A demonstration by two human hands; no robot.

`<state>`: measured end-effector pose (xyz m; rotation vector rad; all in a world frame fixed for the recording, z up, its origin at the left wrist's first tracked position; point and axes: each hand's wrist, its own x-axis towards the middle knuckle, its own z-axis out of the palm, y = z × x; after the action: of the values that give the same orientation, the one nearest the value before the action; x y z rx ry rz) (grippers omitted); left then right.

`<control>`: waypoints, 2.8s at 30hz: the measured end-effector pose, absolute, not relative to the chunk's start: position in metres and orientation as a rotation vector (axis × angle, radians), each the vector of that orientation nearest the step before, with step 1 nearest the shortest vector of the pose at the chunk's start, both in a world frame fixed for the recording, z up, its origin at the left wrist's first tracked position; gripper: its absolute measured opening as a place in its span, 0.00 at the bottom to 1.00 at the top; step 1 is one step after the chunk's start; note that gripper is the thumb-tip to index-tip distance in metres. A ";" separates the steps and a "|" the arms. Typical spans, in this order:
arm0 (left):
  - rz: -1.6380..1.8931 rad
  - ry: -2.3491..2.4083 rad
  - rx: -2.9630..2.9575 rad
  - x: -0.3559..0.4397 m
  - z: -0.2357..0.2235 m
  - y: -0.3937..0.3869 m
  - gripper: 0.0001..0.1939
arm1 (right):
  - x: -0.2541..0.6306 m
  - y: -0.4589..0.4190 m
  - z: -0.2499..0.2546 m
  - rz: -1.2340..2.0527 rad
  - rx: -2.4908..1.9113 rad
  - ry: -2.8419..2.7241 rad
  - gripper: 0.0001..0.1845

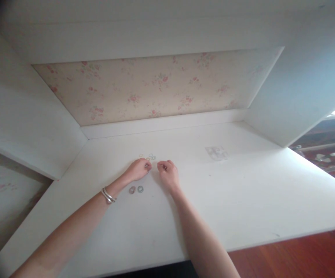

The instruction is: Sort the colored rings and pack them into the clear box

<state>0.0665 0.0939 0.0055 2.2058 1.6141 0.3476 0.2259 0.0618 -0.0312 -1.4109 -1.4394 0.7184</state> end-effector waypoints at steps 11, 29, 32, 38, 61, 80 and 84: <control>0.391 1.533 2.186 0.028 0.019 0.026 0.09 | 0.224 0.061 -0.031 0.706 -1.480 -1.544 0.12; 0.263 1.637 2.215 0.019 0.010 0.016 0.10 | 0.222 0.060 -0.032 0.668 -1.505 -1.614 0.12; 0.222 1.631 2.226 0.020 0.011 0.017 0.09 | 0.222 0.061 -0.034 0.664 -1.511 -1.614 0.12; 0.264 1.630 2.182 0.023 0.014 0.018 0.08 | 0.222 0.060 -0.034 0.659 -1.503 -1.617 0.12; 0.763 1.700 1.669 -0.044 -0.011 0.020 0.18 | 0.208 0.043 -0.027 0.361 -1.444 -2.203 0.14; 0.718 1.627 1.724 -0.046 -0.016 0.019 0.16 | 0.203 0.039 -0.028 0.408 -1.407 -2.258 0.12; 0.728 1.608 1.734 -0.048 -0.017 0.019 0.16 | 0.200 0.025 -0.025 0.548 -1.289 -2.192 0.13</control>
<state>-0.0476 0.0189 -0.0170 1.7345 1.6084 0.7278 0.1997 0.0254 -0.0247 -1.2894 -2.1919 0.5483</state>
